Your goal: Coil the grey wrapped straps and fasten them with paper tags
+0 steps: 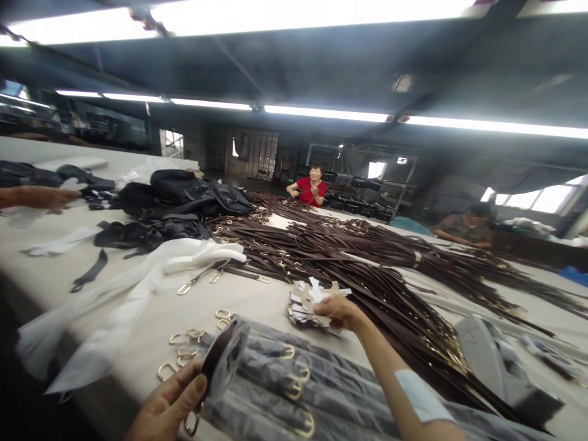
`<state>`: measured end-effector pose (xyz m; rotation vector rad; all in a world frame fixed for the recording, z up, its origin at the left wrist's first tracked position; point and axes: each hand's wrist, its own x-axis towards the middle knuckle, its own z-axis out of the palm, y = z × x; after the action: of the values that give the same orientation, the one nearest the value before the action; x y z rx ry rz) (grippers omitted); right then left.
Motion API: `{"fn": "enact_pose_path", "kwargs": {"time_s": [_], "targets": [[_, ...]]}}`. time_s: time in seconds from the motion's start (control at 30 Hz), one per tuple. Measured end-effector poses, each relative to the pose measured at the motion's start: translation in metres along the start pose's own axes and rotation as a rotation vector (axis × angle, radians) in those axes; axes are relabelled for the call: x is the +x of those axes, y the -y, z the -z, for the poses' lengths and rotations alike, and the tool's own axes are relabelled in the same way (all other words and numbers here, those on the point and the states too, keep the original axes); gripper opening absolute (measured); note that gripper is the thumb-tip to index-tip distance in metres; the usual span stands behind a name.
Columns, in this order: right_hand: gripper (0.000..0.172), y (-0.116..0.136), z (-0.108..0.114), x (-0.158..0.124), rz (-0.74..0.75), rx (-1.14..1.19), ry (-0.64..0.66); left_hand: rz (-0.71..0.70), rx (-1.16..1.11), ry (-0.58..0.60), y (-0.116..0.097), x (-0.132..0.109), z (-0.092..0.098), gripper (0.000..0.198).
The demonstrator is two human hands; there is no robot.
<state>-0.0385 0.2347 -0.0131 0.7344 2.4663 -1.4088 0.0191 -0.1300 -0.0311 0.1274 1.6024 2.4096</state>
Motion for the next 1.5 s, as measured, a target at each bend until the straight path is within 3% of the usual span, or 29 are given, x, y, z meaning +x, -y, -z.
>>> {"fn": "enact_pose_path", "kwargs": {"time_s": [0.1,0.27,0.37,0.43,0.5,0.6,0.7,0.77,0.93,1.07,1.17,1.37,1.5], "targets": [[0.031,-0.010,-0.007,-0.034,0.000,0.152,0.137,0.031,-0.068,0.050,0.000,0.008,-0.004,0.054],[0.041,-0.008,-0.053,-0.098,0.152,0.398,0.308,0.083,-0.134,0.176,0.004,0.010,-0.015,0.047],[0.035,0.004,-0.084,-0.124,0.246,0.392,0.280,0.054,-0.062,0.232,0.005,0.003,-0.023,0.043],[0.037,0.013,-0.099,-0.133,0.298,0.365,0.197,-0.005,0.061,0.260,0.002,-0.003,-0.028,0.043],[0.041,0.019,-0.109,-0.139,0.338,0.438,0.194,-0.118,0.238,0.312,-0.003,-0.008,-0.032,0.040],[0.036,0.021,-0.116,-0.146,0.342,0.711,0.348,-0.281,0.469,0.370,-0.011,-0.012,-0.033,0.035],[0.038,0.013,-0.121,-0.151,0.313,0.975,0.531,-0.379,0.639,0.323,-0.013,-0.014,-0.031,0.028],[0.043,0.004,-0.126,-0.152,0.303,1.050,0.580,-0.477,0.776,0.289,-0.011,-0.016,-0.031,0.021],[0.037,-0.011,-0.152,-0.150,0.322,1.143,0.419,-0.619,0.989,0.231,0.002,-0.020,-0.034,0.015],[0.041,-0.015,-0.167,-0.153,0.314,1.285,0.362,-0.438,0.888,0.138,0.006,-0.018,-0.036,0.019],[0.041,-0.019,-0.171,-0.152,0.313,1.266,0.353,-0.276,0.697,0.176,0.007,-0.015,-0.035,0.034],[0.046,-0.019,-0.168,-0.152,0.242,1.143,0.159,-0.248,0.584,0.212,0.008,-0.011,-0.033,0.022],[0.050,-0.009,-0.152,-0.170,0.156,1.314,0.339,-0.082,0.302,0.306,-0.001,-0.009,-0.028,0.031]]}}
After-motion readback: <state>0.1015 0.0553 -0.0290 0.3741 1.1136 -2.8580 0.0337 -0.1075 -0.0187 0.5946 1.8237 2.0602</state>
